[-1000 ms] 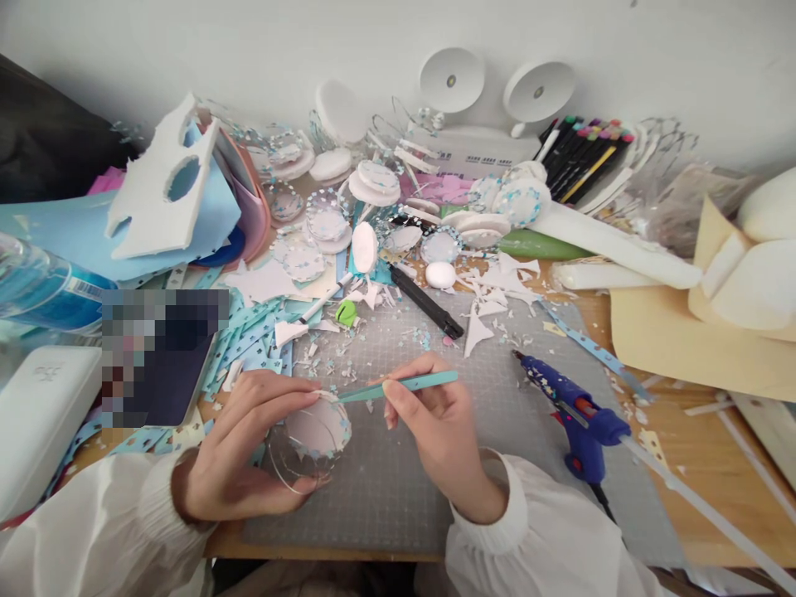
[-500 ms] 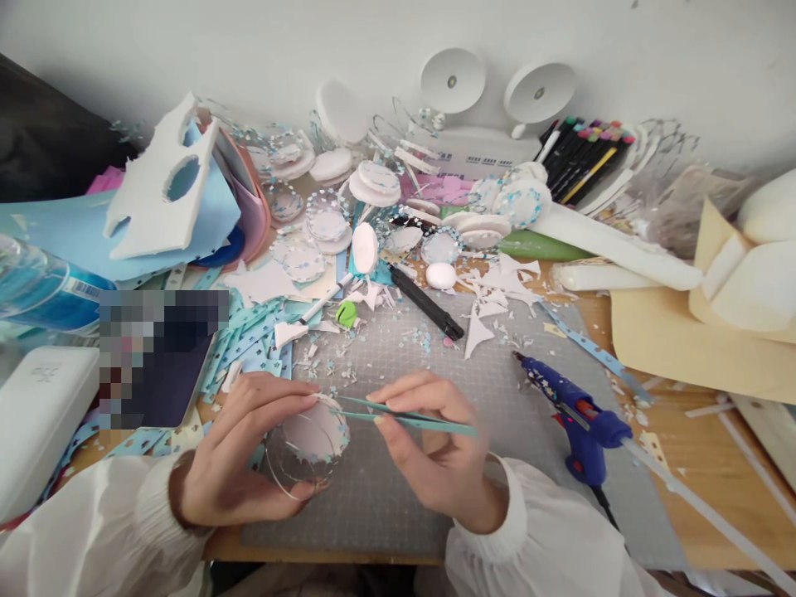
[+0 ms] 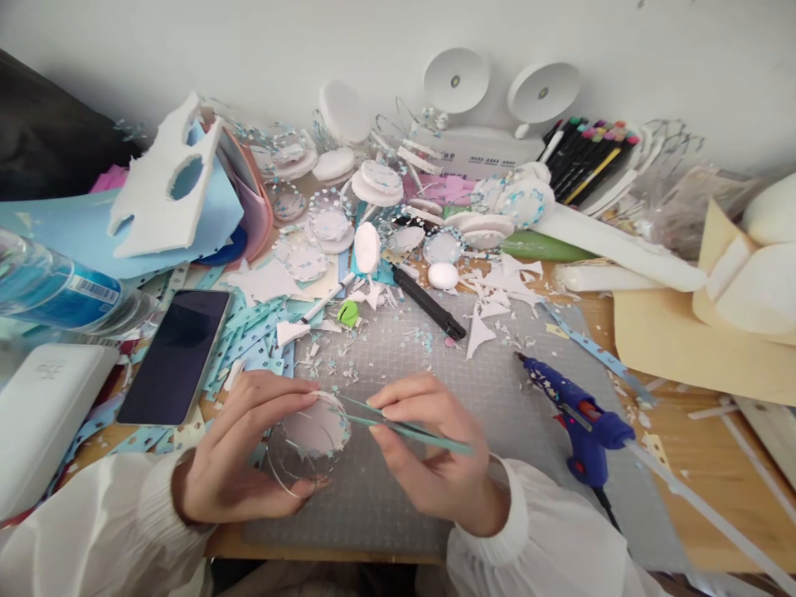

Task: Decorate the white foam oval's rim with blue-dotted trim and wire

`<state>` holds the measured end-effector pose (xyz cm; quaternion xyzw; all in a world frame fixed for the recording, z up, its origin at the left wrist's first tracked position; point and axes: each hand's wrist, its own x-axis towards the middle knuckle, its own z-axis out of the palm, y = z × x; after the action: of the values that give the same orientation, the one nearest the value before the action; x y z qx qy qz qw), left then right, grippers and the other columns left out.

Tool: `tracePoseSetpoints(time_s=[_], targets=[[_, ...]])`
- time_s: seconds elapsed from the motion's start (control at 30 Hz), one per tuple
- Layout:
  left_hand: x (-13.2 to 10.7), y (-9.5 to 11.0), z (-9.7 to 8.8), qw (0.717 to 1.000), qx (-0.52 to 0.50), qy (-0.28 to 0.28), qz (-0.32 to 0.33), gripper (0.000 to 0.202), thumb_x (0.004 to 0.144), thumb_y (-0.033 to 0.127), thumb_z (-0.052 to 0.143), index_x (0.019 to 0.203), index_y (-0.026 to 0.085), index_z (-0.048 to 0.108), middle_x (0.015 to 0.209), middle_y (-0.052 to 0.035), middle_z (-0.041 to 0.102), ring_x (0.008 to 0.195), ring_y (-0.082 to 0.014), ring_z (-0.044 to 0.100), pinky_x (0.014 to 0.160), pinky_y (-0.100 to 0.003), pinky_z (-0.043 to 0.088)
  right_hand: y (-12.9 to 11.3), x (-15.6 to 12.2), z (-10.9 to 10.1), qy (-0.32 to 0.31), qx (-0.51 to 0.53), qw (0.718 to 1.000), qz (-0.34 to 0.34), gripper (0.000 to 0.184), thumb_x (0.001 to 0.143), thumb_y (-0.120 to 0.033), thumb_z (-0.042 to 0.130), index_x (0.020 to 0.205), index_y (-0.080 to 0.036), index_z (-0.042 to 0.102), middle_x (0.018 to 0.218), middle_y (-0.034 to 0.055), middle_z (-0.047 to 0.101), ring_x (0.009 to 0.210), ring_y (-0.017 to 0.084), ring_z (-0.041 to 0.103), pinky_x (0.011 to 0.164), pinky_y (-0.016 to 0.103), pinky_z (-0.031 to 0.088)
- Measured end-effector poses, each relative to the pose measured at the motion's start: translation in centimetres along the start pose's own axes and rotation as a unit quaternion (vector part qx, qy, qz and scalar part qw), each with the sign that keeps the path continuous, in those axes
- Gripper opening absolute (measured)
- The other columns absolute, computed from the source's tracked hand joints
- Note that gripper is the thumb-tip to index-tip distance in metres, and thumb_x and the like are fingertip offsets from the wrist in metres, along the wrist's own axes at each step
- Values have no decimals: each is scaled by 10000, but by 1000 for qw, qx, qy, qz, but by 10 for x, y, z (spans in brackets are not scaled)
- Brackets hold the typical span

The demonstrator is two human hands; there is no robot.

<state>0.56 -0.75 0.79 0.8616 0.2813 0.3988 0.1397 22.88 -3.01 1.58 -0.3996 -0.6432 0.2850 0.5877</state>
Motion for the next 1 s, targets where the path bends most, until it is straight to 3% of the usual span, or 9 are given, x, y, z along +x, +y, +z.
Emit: tracePoseSetpoints(time_s=[0.17,0.27,0.6,0.73,0.87,1.0], targets=[[-2,-1,1,1000,7,-1,9,572,767,343,722,1254,104,539,1088,-179,689,960,-279,643,812,-401,506,7,-5,3,21,100,981,167,54,849,-186,682,858,-233,658,804,38,719,623,144,650,543,280,555],[-3,-2,2,1000,6,-2,13,570,766,342,726,1244,92,543,1088,-186,686,963,-280,638,816,-403,502,12,-9,3,24,161,955,249,59,856,-235,699,850,-226,641,803,18,706,520,98,597,485,245,526],[3,1,1,1000,-4,-7,6,544,768,361,709,1229,122,546,1033,-155,708,909,-270,655,779,-391,497,12,5,6,26,245,896,369,242,774,-373,762,736,-198,600,658,-8,627,476,88,536,415,206,471],[2,-1,1,1000,-29,1,-13,600,738,396,723,1238,126,531,1021,-150,700,886,-273,654,758,-400,484,19,12,-1,86,247,895,361,248,778,-384,752,751,-210,578,708,-16,617,531,89,545,466,209,484],[-1,-4,1,999,-32,-35,-27,649,747,460,707,1267,129,502,1036,-146,689,883,-276,650,783,-409,459,30,16,-7,154,223,916,295,202,779,-336,761,818,-229,594,817,-10,674,605,91,579,563,229,509],[0,-8,3,997,-13,-82,-4,668,739,510,675,1271,149,496,1000,-128,700,872,-283,634,809,-427,421,37,16,-6,177,170,947,208,200,778,-273,773,853,-234,591,876,-4,716,625,91,603,605,244,509]])
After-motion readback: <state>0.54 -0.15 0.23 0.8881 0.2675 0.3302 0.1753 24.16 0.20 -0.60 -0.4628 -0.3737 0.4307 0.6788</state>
